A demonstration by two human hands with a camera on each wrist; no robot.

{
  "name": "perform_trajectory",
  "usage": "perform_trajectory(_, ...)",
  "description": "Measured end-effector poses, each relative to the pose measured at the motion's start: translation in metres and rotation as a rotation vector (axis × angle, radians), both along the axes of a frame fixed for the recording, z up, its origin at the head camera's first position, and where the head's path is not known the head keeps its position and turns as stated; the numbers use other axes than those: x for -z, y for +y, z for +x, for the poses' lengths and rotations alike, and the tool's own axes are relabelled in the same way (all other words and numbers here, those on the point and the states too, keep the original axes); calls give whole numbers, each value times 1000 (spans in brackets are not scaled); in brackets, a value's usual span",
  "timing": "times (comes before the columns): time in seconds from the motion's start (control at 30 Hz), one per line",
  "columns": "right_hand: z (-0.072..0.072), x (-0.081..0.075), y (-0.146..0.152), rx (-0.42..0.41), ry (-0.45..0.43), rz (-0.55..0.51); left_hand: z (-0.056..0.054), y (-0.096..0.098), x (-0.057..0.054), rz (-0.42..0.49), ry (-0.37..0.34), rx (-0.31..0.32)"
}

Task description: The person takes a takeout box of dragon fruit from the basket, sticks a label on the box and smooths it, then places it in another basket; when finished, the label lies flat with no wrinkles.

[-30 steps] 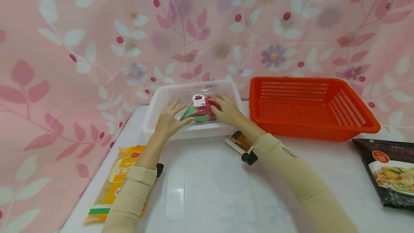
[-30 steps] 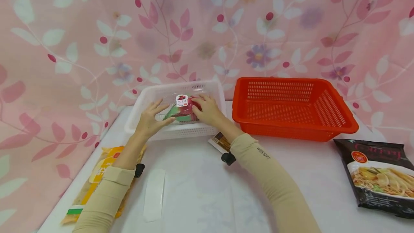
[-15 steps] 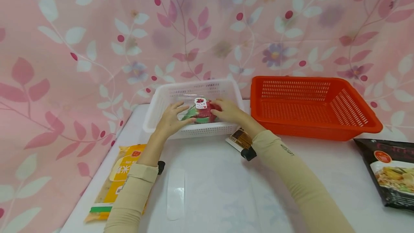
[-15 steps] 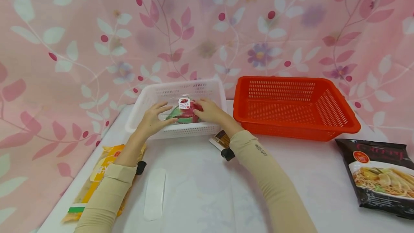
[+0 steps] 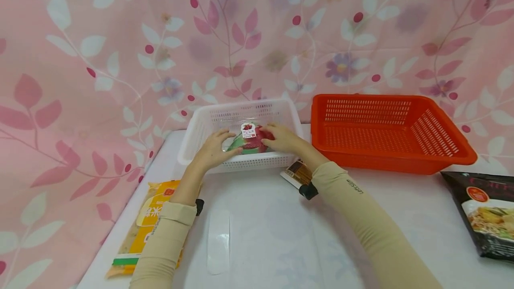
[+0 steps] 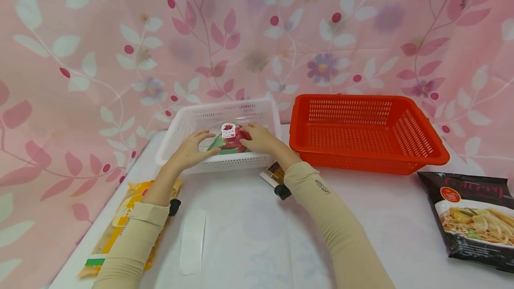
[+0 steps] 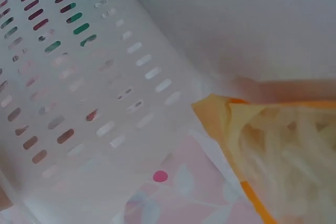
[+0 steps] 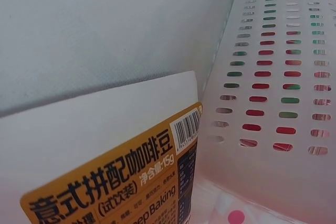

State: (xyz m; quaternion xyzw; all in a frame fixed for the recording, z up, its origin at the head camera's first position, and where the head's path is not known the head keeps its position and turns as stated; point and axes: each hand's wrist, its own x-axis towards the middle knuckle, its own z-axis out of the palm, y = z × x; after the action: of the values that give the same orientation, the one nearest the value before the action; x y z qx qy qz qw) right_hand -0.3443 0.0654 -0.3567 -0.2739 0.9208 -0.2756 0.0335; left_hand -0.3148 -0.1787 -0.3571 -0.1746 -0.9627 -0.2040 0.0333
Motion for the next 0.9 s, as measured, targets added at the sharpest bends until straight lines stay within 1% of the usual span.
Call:
perform_trajectory(0.1,0,1,-2,9,9,29,1,1,-1,-59,-30,-24)
perform_trajectory(0.2,-1,3,-4,22,21,56,3,2,-1,-103,-40,-47)
perform_trajectory(0.37,3,4,-6,36,30,52,5,2,1,-108,-39,-63)
perform_trajectory(0.47,6,4,-5,47,36,57,4,4,2,-112,-38,-58)
perform_trajectory(0.57,7,3,-3,64,68,58,2,7,2,-125,-26,-46)
perform_trajectory(0.63,8,3,-2,76,112,51,1,9,2,-140,-13,-41)
perform_trajectory(0.7,8,2,-1,77,186,35,-1,11,0,-152,5,-40)
perform_trajectory(0.8,9,2,0,60,329,-3,-3,12,-1,-164,16,-57)
perform_trajectory(0.9,16,2,1,28,465,-54,-4,13,-1,-160,4,-79)
